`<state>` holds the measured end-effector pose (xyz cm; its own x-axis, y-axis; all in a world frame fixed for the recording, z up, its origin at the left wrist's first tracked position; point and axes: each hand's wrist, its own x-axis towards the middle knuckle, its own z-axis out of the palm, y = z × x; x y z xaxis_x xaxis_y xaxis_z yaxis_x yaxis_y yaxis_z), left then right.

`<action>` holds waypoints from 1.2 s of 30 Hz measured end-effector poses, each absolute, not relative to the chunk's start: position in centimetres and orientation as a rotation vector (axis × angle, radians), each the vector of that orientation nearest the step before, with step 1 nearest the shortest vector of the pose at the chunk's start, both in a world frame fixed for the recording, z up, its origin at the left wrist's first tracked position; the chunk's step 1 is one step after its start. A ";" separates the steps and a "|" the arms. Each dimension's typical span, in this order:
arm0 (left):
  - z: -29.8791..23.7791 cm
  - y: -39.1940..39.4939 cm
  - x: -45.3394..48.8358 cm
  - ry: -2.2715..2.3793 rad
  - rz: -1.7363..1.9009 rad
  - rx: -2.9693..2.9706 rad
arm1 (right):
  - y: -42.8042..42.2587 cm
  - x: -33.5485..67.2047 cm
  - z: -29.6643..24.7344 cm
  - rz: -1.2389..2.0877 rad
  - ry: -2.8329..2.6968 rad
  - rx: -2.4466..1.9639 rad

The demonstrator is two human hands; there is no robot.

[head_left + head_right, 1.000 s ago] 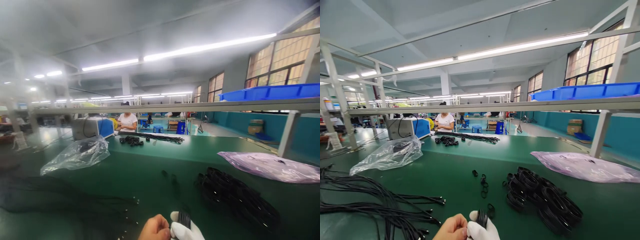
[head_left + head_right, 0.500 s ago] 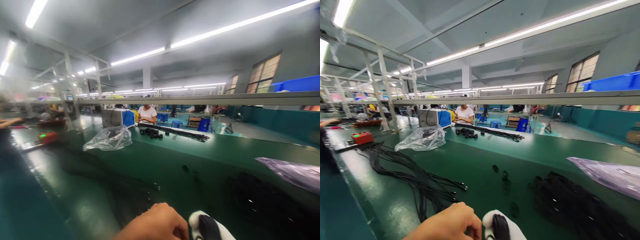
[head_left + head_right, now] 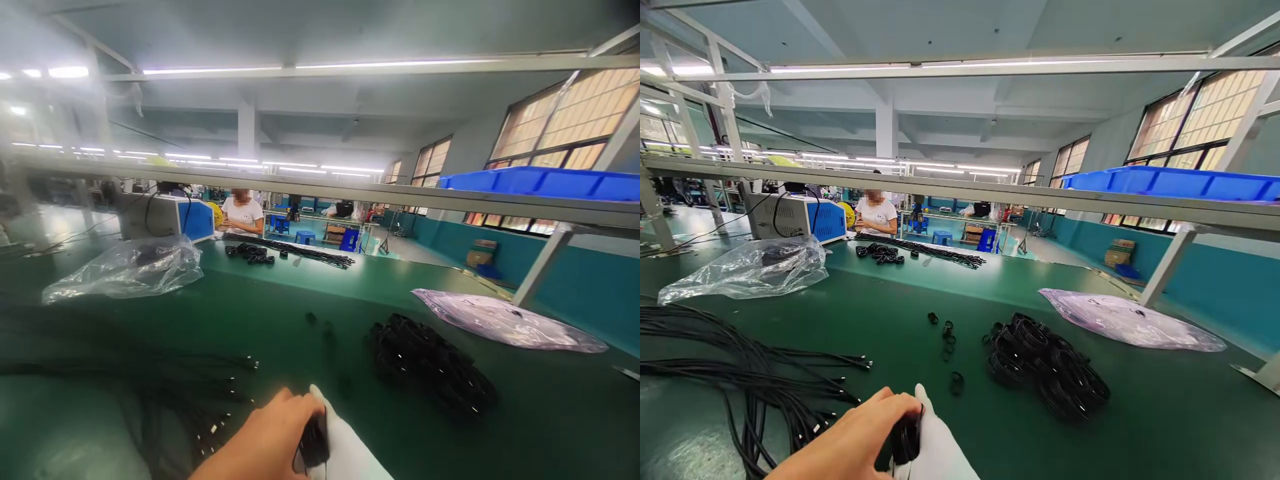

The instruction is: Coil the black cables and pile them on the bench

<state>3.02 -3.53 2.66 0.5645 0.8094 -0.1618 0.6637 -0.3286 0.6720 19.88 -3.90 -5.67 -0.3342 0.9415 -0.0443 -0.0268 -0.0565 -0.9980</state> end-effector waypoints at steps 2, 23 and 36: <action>2.4 -2.9 3.3 1.251 0.178 2.193 | -3.9 19.7 -5.5 1.418 -1.431 -1.170; 3.6 -3.1 2.1 0.852 0.777 1.326 | -6.6 19.3 -1.4 1.866 -1.054 -0.633; 3.2 -1.6 2.6 0.924 0.616 1.577 | -4.7 18.2 -3.9 2.132 -0.645 -0.634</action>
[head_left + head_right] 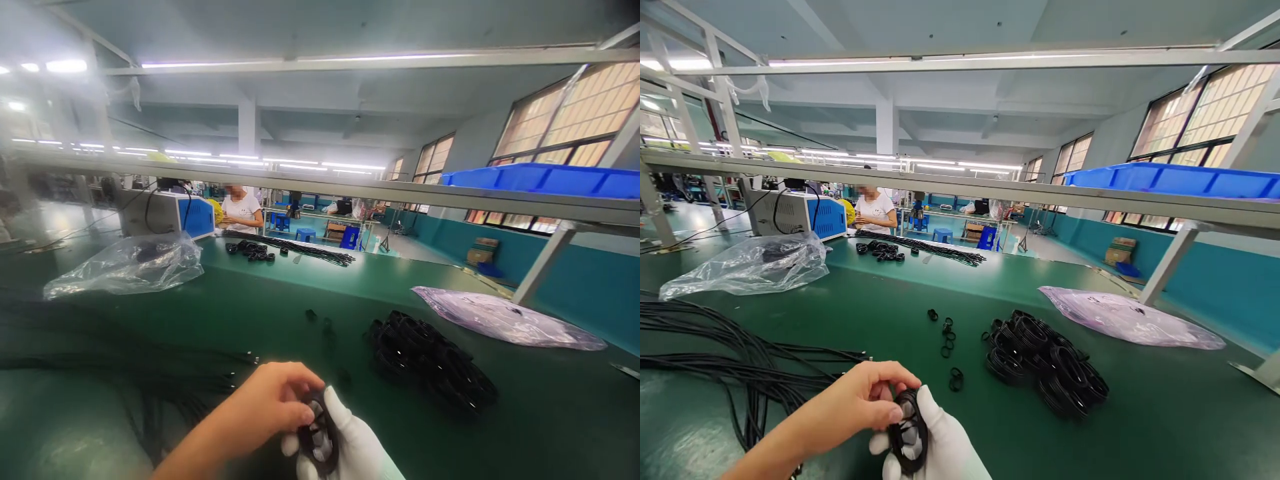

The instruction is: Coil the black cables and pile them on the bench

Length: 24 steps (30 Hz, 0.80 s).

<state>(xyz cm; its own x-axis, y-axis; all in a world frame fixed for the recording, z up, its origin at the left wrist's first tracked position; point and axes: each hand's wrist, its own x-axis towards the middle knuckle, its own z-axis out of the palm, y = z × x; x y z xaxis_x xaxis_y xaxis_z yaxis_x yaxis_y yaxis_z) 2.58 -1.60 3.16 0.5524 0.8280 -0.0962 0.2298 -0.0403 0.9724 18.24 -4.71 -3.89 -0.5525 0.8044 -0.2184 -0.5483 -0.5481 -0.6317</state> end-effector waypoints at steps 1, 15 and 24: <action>3.2 -1.4 2.4 0.885 0.603 1.527 | -4.7 18.2 -3.9 2.140 -0.602 -0.631; 2.3 -0.7 1.2 0.828 0.700 1.364 | -4.4 18.0 -3.6 2.272 -0.553 -0.469; 1.4 0.0 3.4 1.041 0.727 1.356 | -4.7 17.8 -3.4 1.630 -1.179 -1.011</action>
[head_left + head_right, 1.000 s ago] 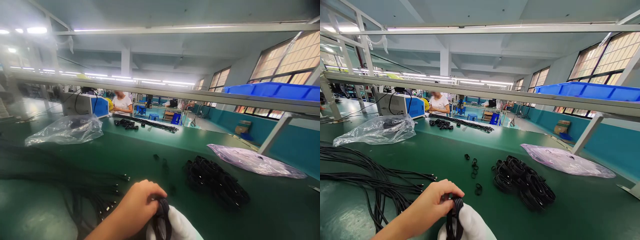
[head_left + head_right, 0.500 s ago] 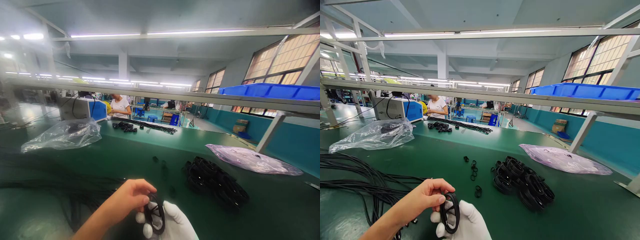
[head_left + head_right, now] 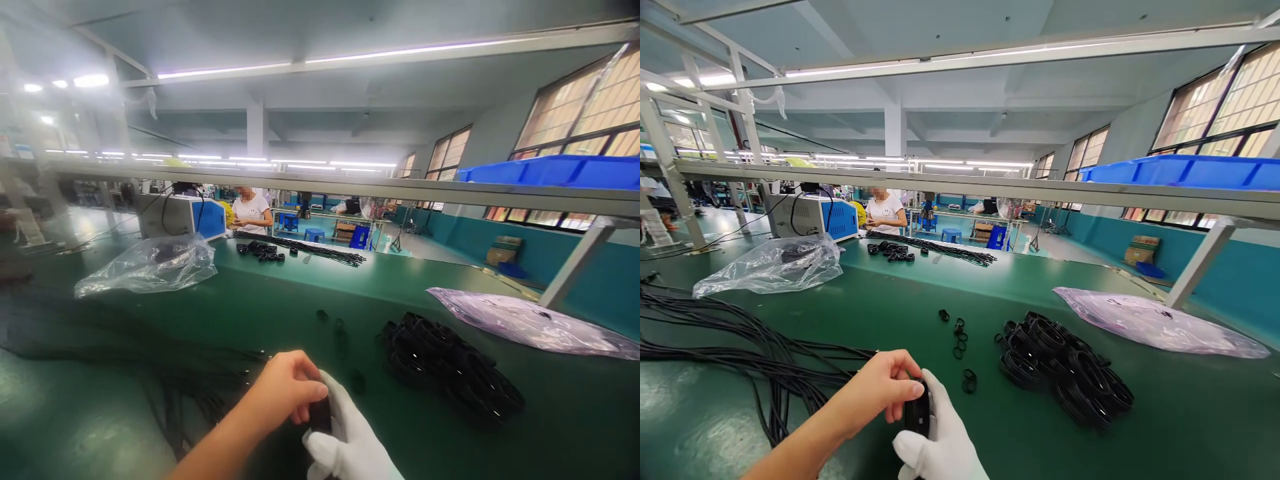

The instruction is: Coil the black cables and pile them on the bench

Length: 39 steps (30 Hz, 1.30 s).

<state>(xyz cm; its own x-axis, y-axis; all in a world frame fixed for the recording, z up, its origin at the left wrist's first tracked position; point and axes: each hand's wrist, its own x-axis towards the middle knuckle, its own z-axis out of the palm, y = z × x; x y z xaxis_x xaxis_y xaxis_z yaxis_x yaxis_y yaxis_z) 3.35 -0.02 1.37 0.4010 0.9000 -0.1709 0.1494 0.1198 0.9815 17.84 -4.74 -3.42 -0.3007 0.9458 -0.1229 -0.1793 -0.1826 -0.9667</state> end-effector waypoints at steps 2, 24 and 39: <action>1.1 -0.3 3.6 1.076 0.770 1.341 | -4.9 17.8 -3.3 1.616 -1.207 -1.013; -1.3 -3.2 2.6 1.277 0.859 1.829 | -5.6 18.5 -3.0 1.999 -0.936 -0.683; -0.2 -1.1 1.8 1.179 0.897 1.741 | -5.1 19.0 -3.9 2.255 -0.735 -0.343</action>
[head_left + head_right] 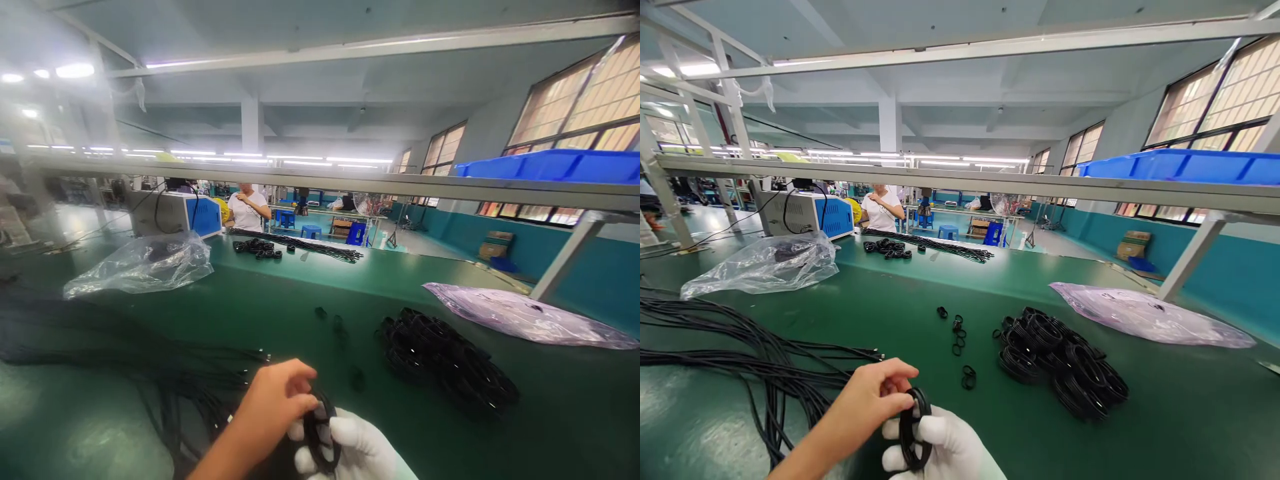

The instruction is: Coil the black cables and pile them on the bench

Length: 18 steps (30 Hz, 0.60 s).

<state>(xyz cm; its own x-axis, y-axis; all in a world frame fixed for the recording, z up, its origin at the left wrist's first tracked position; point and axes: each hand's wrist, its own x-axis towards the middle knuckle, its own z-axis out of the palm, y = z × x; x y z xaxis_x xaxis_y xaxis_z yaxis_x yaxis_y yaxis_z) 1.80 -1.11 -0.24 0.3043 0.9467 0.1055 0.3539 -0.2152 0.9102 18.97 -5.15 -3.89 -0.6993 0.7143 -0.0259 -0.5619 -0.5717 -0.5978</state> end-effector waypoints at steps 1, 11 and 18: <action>0.2 -1.0 1.1 1.106 0.870 1.670 | -5.1 19.0 -3.8 2.301 -0.675 -0.307; -1.5 -0.8 -0.6 0.825 0.731 1.590 | -5.2 18.0 -2.8 2.198 -0.857 -0.672; -3.5 0.1 0.0 1.003 0.843 1.628 | -5.3 19.3 -2.9 1.928 -1.082 -0.770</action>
